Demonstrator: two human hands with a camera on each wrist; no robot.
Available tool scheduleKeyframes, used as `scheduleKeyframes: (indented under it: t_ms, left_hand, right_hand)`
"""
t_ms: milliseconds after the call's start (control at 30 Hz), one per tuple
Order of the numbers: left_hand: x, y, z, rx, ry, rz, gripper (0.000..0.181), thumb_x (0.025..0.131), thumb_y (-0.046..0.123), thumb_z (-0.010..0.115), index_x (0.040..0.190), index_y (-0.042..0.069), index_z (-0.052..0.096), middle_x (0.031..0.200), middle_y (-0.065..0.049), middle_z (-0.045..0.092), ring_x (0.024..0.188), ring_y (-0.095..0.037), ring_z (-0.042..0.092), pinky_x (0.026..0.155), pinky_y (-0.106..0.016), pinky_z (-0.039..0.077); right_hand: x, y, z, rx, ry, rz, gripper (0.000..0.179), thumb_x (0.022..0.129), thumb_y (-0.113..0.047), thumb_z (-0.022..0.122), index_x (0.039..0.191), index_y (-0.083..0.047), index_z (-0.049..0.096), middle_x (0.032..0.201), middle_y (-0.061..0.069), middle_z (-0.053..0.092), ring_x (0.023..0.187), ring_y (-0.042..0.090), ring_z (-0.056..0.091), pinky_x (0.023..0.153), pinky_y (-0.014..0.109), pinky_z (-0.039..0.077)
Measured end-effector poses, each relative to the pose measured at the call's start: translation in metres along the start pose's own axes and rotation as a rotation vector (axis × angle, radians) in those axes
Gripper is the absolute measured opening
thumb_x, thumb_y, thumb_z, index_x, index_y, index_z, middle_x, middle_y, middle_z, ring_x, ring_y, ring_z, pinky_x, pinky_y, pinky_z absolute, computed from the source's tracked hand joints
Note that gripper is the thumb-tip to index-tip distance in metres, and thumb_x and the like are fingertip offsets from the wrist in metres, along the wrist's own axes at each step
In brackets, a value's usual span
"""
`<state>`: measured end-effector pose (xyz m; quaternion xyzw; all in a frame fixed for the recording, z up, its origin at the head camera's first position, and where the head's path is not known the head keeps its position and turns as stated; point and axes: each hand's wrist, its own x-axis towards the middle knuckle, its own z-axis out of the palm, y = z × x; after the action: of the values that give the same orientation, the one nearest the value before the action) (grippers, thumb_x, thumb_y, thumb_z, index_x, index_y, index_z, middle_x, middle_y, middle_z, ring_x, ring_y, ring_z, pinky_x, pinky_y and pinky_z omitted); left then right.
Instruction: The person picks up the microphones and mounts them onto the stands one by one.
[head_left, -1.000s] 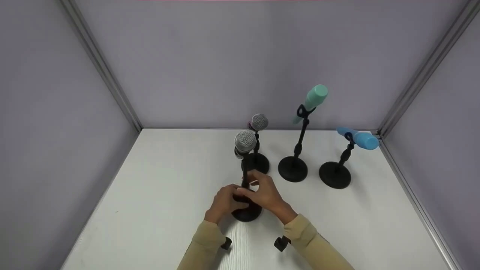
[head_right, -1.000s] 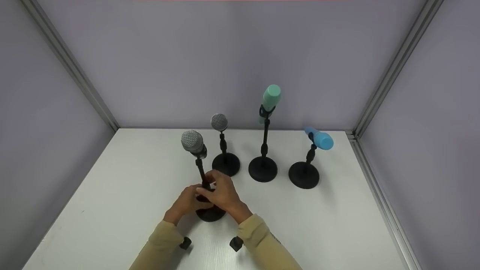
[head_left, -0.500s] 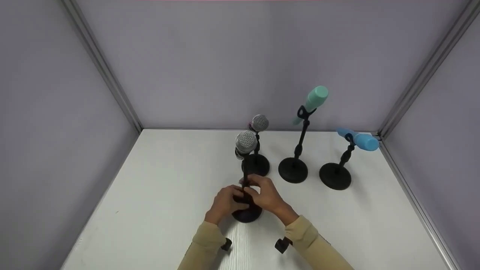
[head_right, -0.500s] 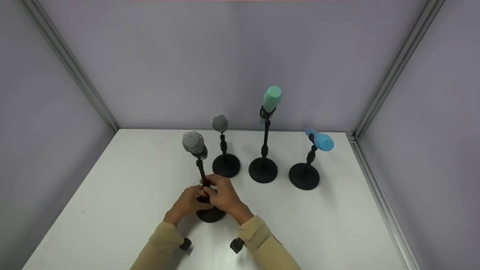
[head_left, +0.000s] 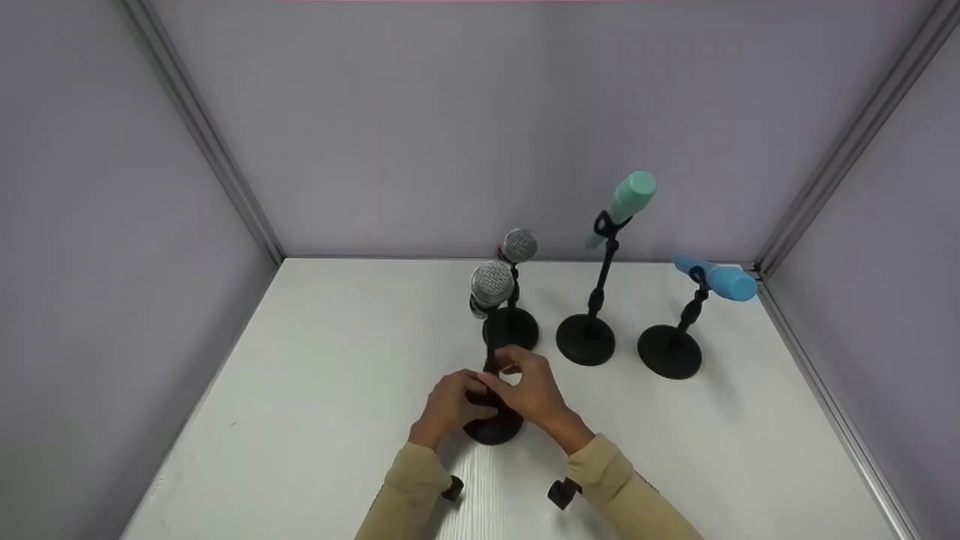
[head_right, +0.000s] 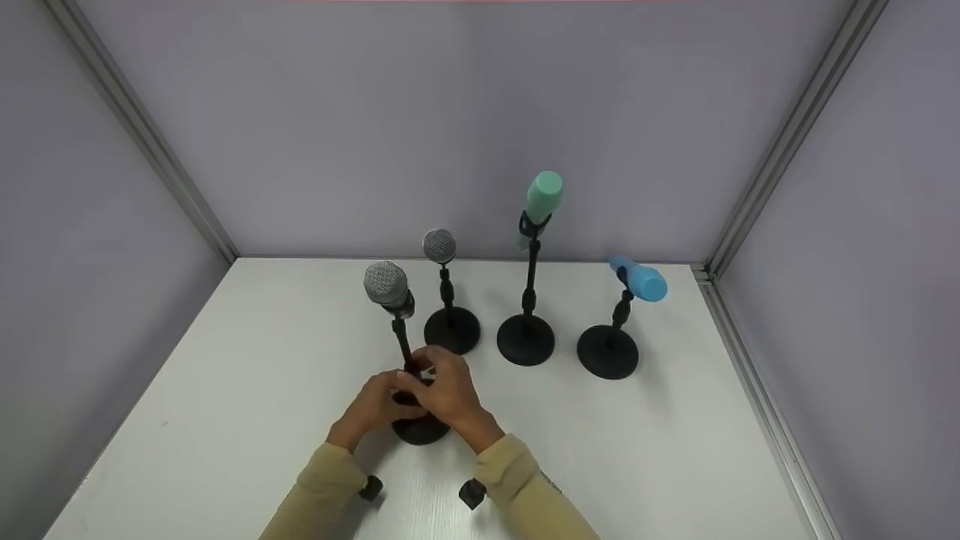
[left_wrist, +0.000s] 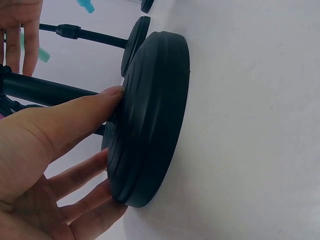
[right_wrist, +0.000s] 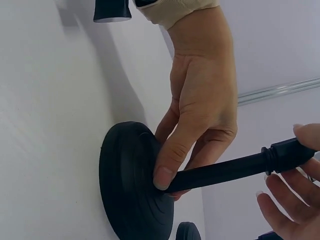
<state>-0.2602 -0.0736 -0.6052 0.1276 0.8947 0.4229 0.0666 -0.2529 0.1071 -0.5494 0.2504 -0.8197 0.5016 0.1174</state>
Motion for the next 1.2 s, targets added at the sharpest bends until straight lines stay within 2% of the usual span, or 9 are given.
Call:
scheduleKeyframes:
  t_ms: [100, 300, 467, 600, 767, 900, 1033, 1200]
  left_hand:
    - [-0.0002, 0.0009, -0.0004, -0.016, -0.012, -0.006, 0.022, 0.082, 0.023, 0.088, 0.102, 0.014, 0.083, 0.129, -0.006, 0.070, 0.121, -0.030, 0.065, 0.104, -0.051, 0.053]
    - [0.0000, 0.0012, -0.0006, -0.010, -0.008, -0.007, 0.025, 0.082, 0.023, 0.088, 0.105, 0.012, 0.083, 0.129, -0.007, 0.070, 0.121, -0.030, 0.065, 0.103, -0.050, 0.054]
    - [0.0002, 0.0002, -0.0003, -0.006, -0.003, 0.008, 0.024, 0.081, 0.022, 0.089, 0.102, 0.012, 0.083, 0.127, -0.007, 0.071, 0.118, -0.030, 0.066, 0.102, -0.051, 0.054]
    - [0.0009, -0.0006, -0.0001, -0.013, 0.002, 0.013, 0.023, 0.081, 0.023, 0.089, 0.101, 0.014, 0.083, 0.126, -0.007, 0.072, 0.118, -0.029, 0.066, 0.103, -0.051, 0.053]
    - [0.0009, -0.0005, 0.0001, -0.008, 0.010, 0.021, 0.023, 0.080, 0.023, 0.089, 0.100, 0.013, 0.083, 0.119, -0.007, 0.073, 0.112, -0.027, 0.067, 0.100, -0.049, 0.055]
    - [0.0000, -0.0002, 0.0002, -0.003, 0.014, 0.021, 0.021, 0.080, 0.022, 0.090, 0.098, 0.013, 0.083, 0.116, -0.006, 0.073, 0.109, -0.026, 0.067, 0.098, -0.048, 0.055]
    - [-0.0014, 0.0006, 0.0004, -0.003, 0.013, 0.028, 0.025, 0.080, 0.021, 0.089, 0.101, 0.010, 0.083, 0.123, -0.009, 0.072, 0.115, -0.030, 0.067, 0.101, -0.050, 0.055]
    - [-0.0011, -0.0002, 0.0002, -0.019, 0.007, 0.029, 0.026, 0.081, 0.021, 0.089, 0.103, 0.008, 0.082, 0.129, -0.010, 0.070, 0.120, -0.032, 0.066, 0.103, -0.051, 0.055]
  right_hand:
    - [-0.0004, 0.0010, 0.0004, 0.003, -0.015, -0.026, 0.016, 0.092, -0.013, 0.077, 0.105, -0.005, 0.073, 0.097, 0.006, 0.075, 0.091, 0.020, 0.074, 0.085, 0.038, 0.063]
    - [0.0002, 0.0016, -0.0007, 0.038, -0.090, -0.073, 0.018, 0.098, -0.003, 0.066, 0.115, -0.002, 0.072, 0.112, 0.012, 0.075, 0.102, 0.028, 0.075, 0.091, 0.043, 0.062]
    - [-0.0003, 0.0000, -0.0016, 0.061, -0.117, -0.062, 0.022, 0.099, -0.005, 0.066, 0.120, 0.001, 0.070, 0.117, 0.015, 0.074, 0.108, 0.031, 0.074, 0.096, 0.046, 0.060]
    - [-0.0002, -0.0038, -0.0020, 0.006, -0.058, -0.020, 0.028, 0.096, -0.014, 0.074, 0.121, -0.003, 0.069, 0.114, 0.011, 0.075, 0.105, 0.027, 0.074, 0.094, 0.047, 0.060]
    - [-0.0007, -0.0067, 0.0009, -0.114, 0.074, -0.014, 0.033, 0.086, -0.021, 0.084, 0.111, -0.004, 0.070, 0.098, 0.010, 0.075, 0.091, 0.029, 0.074, 0.080, 0.048, 0.063]
    - [-0.0014, -0.0066, 0.0036, -0.112, 0.109, -0.023, 0.030, 0.084, -0.022, 0.087, 0.101, -0.003, 0.072, 0.089, 0.010, 0.074, 0.082, 0.027, 0.074, 0.074, 0.046, 0.063]
    - [-0.0013, -0.0066, 0.0030, -0.108, 0.083, -0.030, 0.022, 0.086, -0.019, 0.084, 0.099, -0.004, 0.074, 0.089, 0.008, 0.075, 0.081, 0.023, 0.074, 0.075, 0.040, 0.064]
    - [-0.0003, -0.0054, 0.0013, -0.076, -0.014, -0.073, 0.014, 0.093, -0.010, 0.075, 0.106, -0.003, 0.074, 0.097, 0.011, 0.074, 0.088, 0.023, 0.074, 0.079, 0.041, 0.064]
